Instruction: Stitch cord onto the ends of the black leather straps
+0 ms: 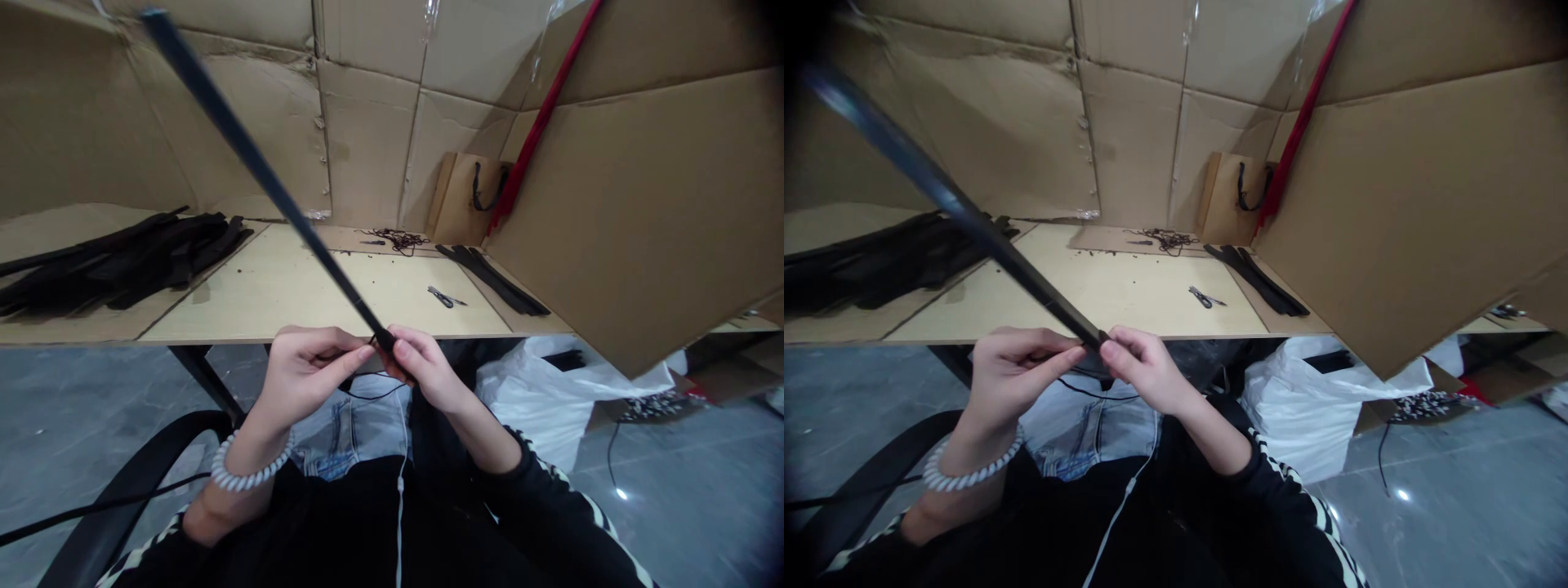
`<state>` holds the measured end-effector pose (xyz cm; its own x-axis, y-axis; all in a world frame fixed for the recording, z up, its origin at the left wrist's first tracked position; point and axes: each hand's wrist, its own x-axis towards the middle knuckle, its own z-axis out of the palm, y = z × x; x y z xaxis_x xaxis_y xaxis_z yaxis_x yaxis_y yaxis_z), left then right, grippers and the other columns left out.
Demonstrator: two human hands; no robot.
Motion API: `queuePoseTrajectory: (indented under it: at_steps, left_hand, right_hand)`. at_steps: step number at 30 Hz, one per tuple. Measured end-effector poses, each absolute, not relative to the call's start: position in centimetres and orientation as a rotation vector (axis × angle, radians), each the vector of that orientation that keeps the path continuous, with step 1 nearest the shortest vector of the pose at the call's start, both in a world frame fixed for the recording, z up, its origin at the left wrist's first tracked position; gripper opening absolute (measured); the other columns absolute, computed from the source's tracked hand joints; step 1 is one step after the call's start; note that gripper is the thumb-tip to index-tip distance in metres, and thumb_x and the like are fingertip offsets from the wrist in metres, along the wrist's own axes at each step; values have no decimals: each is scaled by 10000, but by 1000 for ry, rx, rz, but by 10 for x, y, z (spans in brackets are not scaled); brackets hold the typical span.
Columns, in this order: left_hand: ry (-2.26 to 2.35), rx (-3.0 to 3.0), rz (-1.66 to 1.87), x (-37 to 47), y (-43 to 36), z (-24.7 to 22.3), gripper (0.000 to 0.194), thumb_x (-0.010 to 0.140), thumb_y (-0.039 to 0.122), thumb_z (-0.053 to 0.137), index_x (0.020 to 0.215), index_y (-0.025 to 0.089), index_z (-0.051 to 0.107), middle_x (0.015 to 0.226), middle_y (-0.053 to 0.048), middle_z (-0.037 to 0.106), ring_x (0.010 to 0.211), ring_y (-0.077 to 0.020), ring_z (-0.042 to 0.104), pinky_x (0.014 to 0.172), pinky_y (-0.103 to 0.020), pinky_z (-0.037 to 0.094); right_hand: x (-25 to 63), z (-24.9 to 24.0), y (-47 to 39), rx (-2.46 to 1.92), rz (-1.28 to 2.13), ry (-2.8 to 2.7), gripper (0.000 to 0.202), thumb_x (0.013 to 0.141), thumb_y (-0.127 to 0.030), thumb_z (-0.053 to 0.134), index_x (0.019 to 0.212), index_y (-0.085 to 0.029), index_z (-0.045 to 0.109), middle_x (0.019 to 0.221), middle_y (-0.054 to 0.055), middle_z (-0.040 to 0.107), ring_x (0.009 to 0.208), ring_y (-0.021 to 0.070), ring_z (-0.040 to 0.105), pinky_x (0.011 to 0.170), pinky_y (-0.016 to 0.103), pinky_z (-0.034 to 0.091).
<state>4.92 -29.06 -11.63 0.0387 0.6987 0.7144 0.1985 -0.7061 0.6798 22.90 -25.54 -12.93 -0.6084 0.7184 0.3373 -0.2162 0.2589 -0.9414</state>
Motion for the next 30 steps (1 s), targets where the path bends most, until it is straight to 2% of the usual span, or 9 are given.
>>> queuePoseTrajectory:
  at_steps: [5, 9, 11, 16, 18, 23, 26, 28, 30]
  left_hand:
    - [943, 1949, 1686, 49, -294, -122, 114, 789, 242, 734, 718, 152, 734, 463, 14, 581, 375, -68, 441, 364, -189, 298]
    - [849, 1782, 1688, 49, -292, -128, 196, 705, 358, 814, 749, 178, 749, 584, -19, 669, 486, -130, 579, 420, -211, 440]
    - [826, 1716, 1678, 50, -291, -128, 148, 718, 331, 813, 760, 197, 763, 639, -24, 708, 534, -144, 629, 481, -224, 506]
    - [570, 1769, 1530, 48, -290, -126, 126, 750, 340, 795, 785, 219, 789, 636, -35, 719, 530, -152, 653, 486, -227, 516]
    - [534, 1738, 1543, 46, -288, -127, 238, 715, 427, 809, 811, 211, 784, 684, -52, 728, 579, -164, 663, 511, -239, 519]
    - [655, 1580, 1611, 45, -282, -136, 259, 794, 440, 743, 724, 191, 722, 652, -27, 663, 585, -104, 576, 531, -204, 442]
    - [590, 1493, 1621, 47, -280, -139, 253, 820, 418, 726, 682, 206, 705, 558, 1, 593, 526, -93, 518, 529, -218, 422]
    - [464, 1461, 1601, 50, -279, -140, 313, 788, 484, 736, 648, 206, 698, 456, 27, 474, 451, -88, 437, 504, -238, 402]
    - [418, 1415, 1592, 53, -277, -139, 336, 748, 510, 759, 645, 197, 690, 432, 42, 408, 428, -82, 386, 468, -234, 361]
  right_hand:
    - [229, -121, -268, -661, 1036, -1842, 269, 851, -409, 684, 782, -175, 573, 653, -40, 497, 594, 86, 417, 544, 221, 317]
    - [232, -111, -274, -817, 806, -1988, 311, 813, -417, 725, 720, -178, 550, 629, -44, 485, 598, 93, 419, 564, 234, 308]
    - [236, -111, -270, -770, 1023, -2055, 332, 822, -471, 707, 773, -182, 551, 660, -37, 518, 613, 98, 455, 570, 231, 332]
    - [239, -134, -258, -97, 2321, -1855, 622, 873, -726, 455, 963, -122, 575, 644, -6, 564, 452, 85, 465, 443, 226, 366]
    - [238, -143, -261, -184, 2338, -1698, 568, 837, -704, 543, 891, -138, 562, 564, -50, 491, 394, 68, 400, 396, 210, 317]
    - [240, -145, -270, -772, 1412, -1722, 390, 734, -475, 792, 836, -176, 562, 756, -10, 595, 642, 102, 576, 595, 216, 451]
    - [242, -149, -266, -505, 1977, -1774, 536, 853, -690, 532, 924, -161, 562, 720, 18, 639, 501, 103, 564, 488, 226, 428]
    - [242, -154, -264, -207, 2439, -1759, 738, 854, -812, 307, 925, -126, 571, 586, 8, 602, 341, 83, 427, 365, 223, 317]
    - [240, -157, -268, -205, 2462, -1744, 751, 831, -833, 319, 864, -125, 569, 505, -31, 523, 314, 64, 326, 345, 218, 247]
